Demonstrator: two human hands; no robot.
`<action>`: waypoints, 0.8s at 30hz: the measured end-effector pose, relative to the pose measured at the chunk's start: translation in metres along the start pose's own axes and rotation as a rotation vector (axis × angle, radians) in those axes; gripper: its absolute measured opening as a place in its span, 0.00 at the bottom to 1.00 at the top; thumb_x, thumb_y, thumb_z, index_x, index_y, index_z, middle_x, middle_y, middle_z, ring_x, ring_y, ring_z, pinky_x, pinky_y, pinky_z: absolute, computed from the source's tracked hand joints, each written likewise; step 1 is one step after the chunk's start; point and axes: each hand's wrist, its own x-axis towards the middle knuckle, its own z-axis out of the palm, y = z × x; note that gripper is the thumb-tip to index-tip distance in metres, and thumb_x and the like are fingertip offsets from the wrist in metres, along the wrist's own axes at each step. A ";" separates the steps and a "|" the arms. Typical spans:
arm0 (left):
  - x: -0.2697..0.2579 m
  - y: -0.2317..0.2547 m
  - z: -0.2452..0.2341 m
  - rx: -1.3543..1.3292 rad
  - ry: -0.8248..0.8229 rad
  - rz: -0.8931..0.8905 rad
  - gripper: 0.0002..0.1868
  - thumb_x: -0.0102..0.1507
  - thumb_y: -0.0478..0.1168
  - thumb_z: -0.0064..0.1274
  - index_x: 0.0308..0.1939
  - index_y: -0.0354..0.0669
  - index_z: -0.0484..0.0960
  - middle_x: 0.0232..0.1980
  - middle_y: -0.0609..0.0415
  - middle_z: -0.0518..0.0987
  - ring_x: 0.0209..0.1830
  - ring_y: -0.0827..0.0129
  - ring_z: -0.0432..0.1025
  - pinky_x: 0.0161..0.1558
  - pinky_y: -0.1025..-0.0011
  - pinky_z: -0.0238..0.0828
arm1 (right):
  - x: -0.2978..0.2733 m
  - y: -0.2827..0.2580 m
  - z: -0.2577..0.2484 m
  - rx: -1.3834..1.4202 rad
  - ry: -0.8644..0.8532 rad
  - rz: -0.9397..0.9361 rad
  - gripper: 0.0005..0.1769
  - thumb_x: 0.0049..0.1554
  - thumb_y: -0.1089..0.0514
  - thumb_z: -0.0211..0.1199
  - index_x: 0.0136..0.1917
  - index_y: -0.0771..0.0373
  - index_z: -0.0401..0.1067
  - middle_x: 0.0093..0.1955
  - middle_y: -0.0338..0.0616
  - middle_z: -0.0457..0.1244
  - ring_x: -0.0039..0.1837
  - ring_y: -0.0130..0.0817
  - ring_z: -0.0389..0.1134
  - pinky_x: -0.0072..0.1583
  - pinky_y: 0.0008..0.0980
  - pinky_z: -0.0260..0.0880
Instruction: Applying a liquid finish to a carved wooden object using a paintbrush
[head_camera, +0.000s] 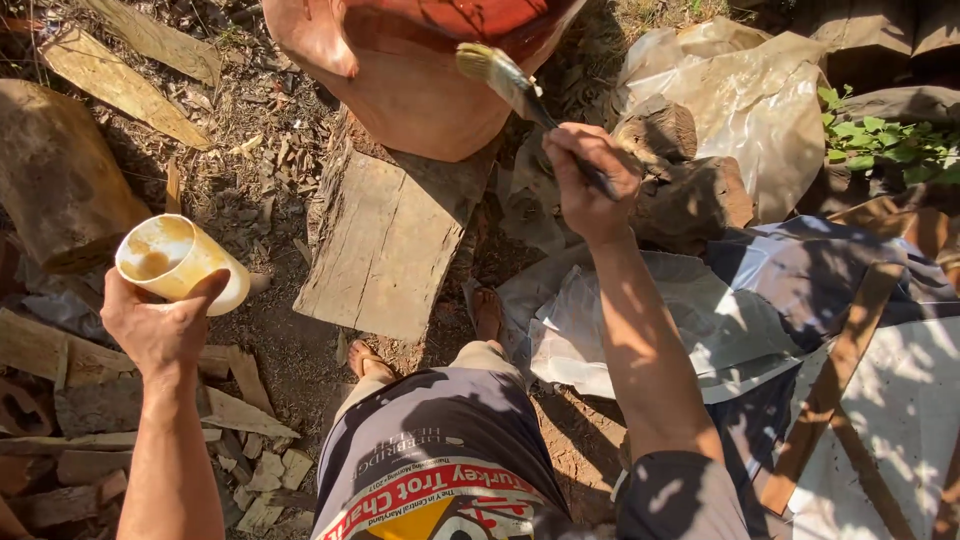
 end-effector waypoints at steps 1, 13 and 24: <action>-0.005 0.002 0.000 -0.023 0.005 -0.042 0.34 0.55 0.42 0.78 0.57 0.31 0.77 0.54 0.43 0.80 0.53 0.58 0.74 0.49 0.64 0.75 | -0.011 0.005 -0.022 0.141 0.131 0.160 0.05 0.63 0.78 0.59 0.52 0.75 0.71 0.54 0.61 0.65 0.54 0.52 0.73 0.59 0.44 0.82; -0.057 0.017 0.025 -0.111 0.021 0.071 0.34 0.60 0.27 0.79 0.64 0.22 0.75 0.60 0.32 0.79 0.60 0.50 0.75 0.56 0.58 0.77 | -0.016 0.018 0.007 -0.243 0.159 -0.162 0.05 0.64 0.70 0.58 0.48 0.75 0.73 0.43 0.60 0.67 0.42 0.45 0.74 0.48 0.36 0.83; -0.120 0.105 0.027 0.039 -0.087 -0.113 0.30 0.72 0.29 0.62 0.73 0.17 0.66 0.70 0.22 0.70 0.67 0.32 0.68 0.66 0.45 0.68 | -0.042 0.142 -0.055 0.999 0.224 0.412 0.10 0.67 0.62 0.62 0.61 0.64 0.72 0.55 0.59 0.69 0.55 0.51 0.74 0.57 0.44 0.81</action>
